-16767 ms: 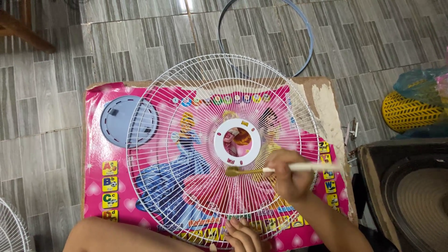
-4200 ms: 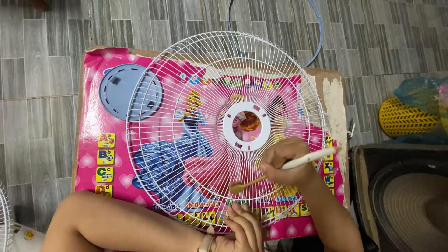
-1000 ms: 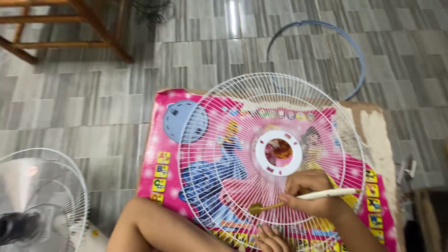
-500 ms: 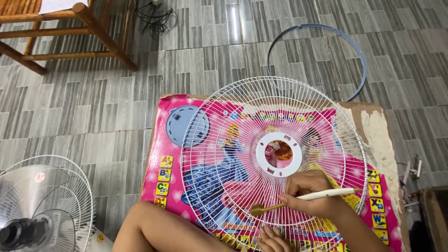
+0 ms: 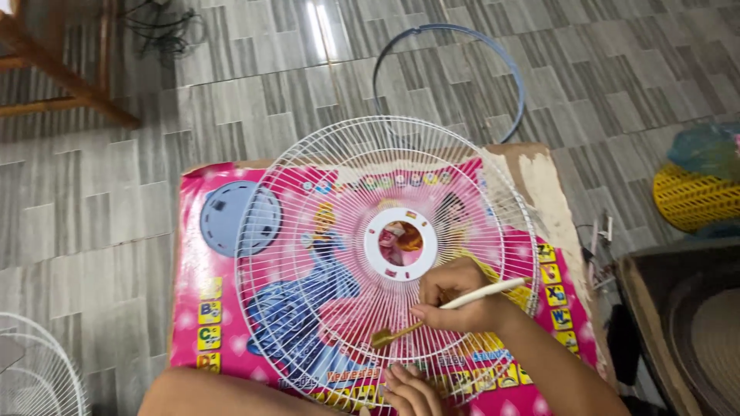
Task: Cleaning a fan grill by brushing away dust with a small paintbrush
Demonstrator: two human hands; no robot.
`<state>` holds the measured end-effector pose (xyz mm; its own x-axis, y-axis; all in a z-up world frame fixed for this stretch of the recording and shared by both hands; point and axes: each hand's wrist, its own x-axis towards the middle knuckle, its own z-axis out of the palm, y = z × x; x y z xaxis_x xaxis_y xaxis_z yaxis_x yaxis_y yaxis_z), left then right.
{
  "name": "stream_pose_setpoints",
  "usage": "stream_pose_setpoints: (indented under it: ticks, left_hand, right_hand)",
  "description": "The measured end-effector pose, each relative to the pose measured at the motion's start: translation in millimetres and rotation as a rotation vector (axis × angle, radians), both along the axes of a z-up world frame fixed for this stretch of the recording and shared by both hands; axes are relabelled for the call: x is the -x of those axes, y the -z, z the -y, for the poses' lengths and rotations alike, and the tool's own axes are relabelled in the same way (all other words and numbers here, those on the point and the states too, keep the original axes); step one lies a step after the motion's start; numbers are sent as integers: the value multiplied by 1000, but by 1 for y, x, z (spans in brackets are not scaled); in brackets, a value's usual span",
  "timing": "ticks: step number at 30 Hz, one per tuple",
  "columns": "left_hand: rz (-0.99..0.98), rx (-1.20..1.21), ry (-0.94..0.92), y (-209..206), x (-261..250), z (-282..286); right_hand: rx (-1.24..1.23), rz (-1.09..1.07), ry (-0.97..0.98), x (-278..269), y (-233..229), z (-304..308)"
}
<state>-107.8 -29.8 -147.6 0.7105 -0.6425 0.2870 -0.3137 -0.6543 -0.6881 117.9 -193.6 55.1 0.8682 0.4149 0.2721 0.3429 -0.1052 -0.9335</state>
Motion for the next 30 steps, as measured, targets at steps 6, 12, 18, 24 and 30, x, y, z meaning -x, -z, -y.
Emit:
stream_pose_setpoints:
  ticks: [6, 12, 18, 24, 30]
  left_hand:
    - [-57, 96, -58, -29, -26, 23]
    - [-90, 109, -18, -65, -36, 20]
    - [-119, 52, 114, -89, -50, 4]
    - [-180, -16, 138, -103, -49, 5]
    - [-102, -50, 290, -118, -66, -13]
  right_hand:
    - [94, -8, 32, 0, -4, 0]
    - [-13, -1, -129, -4, -5, -3]
    - [-47, 53, -292, -7, 14, 3]
    - [-79, 7, -220, -7, 15, 2]
    - [-316, -107, -250, -6, 32, 12]
